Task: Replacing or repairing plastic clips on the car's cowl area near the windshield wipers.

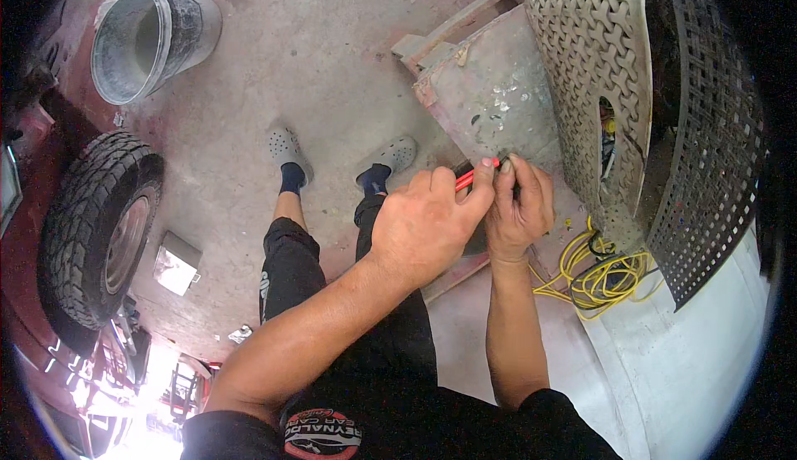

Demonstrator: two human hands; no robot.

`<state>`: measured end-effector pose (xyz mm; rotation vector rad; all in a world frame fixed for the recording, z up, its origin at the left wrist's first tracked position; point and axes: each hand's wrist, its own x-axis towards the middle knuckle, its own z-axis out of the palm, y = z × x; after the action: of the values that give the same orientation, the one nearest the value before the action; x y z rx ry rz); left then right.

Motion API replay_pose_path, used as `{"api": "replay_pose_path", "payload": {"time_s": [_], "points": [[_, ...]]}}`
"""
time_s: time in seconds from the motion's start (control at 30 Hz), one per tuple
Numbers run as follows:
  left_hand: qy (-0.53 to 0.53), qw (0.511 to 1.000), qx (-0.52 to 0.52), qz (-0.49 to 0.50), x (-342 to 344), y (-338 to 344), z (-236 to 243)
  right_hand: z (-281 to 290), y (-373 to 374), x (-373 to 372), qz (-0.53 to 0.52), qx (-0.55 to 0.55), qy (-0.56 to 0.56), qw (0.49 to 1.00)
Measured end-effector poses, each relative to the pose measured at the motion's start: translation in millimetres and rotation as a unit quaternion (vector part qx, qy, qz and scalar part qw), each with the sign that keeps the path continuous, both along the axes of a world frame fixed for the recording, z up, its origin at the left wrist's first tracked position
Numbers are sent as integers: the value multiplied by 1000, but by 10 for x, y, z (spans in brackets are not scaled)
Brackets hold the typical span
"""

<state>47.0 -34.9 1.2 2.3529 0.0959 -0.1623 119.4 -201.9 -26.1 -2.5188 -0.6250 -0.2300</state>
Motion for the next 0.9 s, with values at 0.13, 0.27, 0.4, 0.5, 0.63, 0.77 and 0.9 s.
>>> {"api": "replay_pose_path", "payload": {"time_s": [0.13, 0.27, 0.4, 0.5, 0.63, 0.77, 0.9], "points": [[0, 1000, 2, 5, 14, 7, 23, -11, -8, 15, 1, 9, 1, 1000], [-4, 1000, 1, 8, 13, 7, 37, -48, -39, 20, 11, 2, -19, 1000], [-16, 1000, 3, 2, 16, 7, 44, -24, -27, 20, 17, -8, -33, 999], [-23, 1000, -1, 2, -2, -2, 21, -43, -30, 16, 13, -1, -34, 999], [-20, 1000, 6, 6, 11, -32, 14, -53, -42, 20, 12, -18, -42, 999], [19, 1000, 10, 9, 7, -17, 78, -21, 10, -1, 4, -5, -22, 1000], [103, 989, -63, 82, -32, 32, 134, -26, -24, -6, -24, 7, 5, 1000]]}}
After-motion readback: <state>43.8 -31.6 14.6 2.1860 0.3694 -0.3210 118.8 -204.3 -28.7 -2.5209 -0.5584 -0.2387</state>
